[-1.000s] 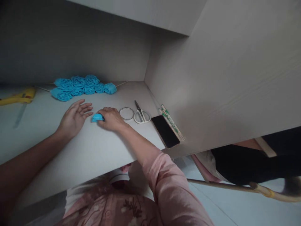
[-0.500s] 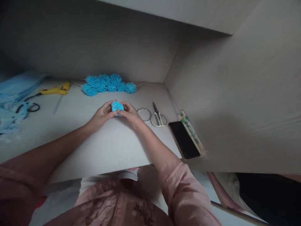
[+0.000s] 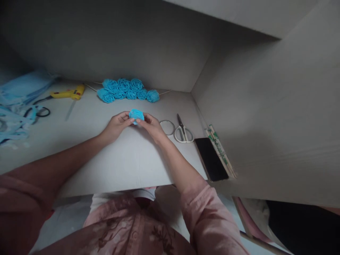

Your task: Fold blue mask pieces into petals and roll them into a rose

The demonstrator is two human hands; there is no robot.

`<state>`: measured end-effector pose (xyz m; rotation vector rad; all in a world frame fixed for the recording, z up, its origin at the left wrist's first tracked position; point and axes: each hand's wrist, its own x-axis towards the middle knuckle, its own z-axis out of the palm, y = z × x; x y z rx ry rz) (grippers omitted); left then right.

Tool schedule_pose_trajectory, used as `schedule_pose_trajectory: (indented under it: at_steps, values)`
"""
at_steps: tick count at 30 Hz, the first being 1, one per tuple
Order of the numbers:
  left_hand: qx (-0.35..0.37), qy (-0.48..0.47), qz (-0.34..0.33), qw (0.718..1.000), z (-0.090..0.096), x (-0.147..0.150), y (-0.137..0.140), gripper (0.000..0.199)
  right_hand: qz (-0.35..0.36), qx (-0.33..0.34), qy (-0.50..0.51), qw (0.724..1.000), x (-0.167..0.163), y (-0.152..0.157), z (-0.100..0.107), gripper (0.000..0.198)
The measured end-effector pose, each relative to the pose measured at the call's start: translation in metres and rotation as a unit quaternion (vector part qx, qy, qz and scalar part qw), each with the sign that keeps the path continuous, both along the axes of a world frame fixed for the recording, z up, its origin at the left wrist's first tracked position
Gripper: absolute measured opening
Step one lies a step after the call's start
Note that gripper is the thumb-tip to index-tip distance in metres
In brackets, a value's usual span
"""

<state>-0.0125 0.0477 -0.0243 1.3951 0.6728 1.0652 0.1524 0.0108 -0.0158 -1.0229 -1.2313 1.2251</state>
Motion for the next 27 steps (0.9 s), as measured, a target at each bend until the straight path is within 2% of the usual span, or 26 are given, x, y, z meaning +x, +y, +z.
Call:
schedule_pose_trajectory:
  at_steps: [4,6,8,10,12,13,18,27]
  values:
    - [0.024,0.019,-0.005,1.0,-0.006,-0.001,0.005,0.04,-0.032,0.046,-0.095,0.994,0.008,0.001,0.003,0.042]
    - [0.043,0.027,0.026,0.998,-0.011,-0.002,0.009,0.041,-0.068,0.094,-0.204,0.972,0.014,0.001,0.008,0.039]
    - [0.044,0.019,0.056,0.997,-0.014,-0.003,0.014,0.046,-0.088,0.136,-0.338,0.927,0.018,-0.001,0.011,0.038]
    - [0.02,-0.001,0.057,0.998,-0.016,-0.003,0.016,0.051,-0.071,0.157,-0.459,0.871,0.019,-0.003,0.011,0.042]
    - [-0.01,-0.022,0.04,0.999,-0.017,-0.001,0.015,0.057,-0.04,0.155,-0.535,0.83,0.017,-0.004,0.008,0.049]
    - [-0.02,-0.028,0.03,0.999,-0.017,0.0,0.014,0.06,-0.033,0.152,-0.554,0.818,0.015,-0.005,0.007,0.053]
    - [-0.022,-0.014,-0.018,0.999,-0.014,0.004,0.008,0.072,-0.037,0.159,-0.566,0.808,0.01,-0.006,0.003,0.06]
    - [-0.011,-0.007,-0.048,0.999,-0.01,0.006,0.002,0.072,-0.035,0.158,-0.566,0.809,0.008,-0.005,0.001,0.06]
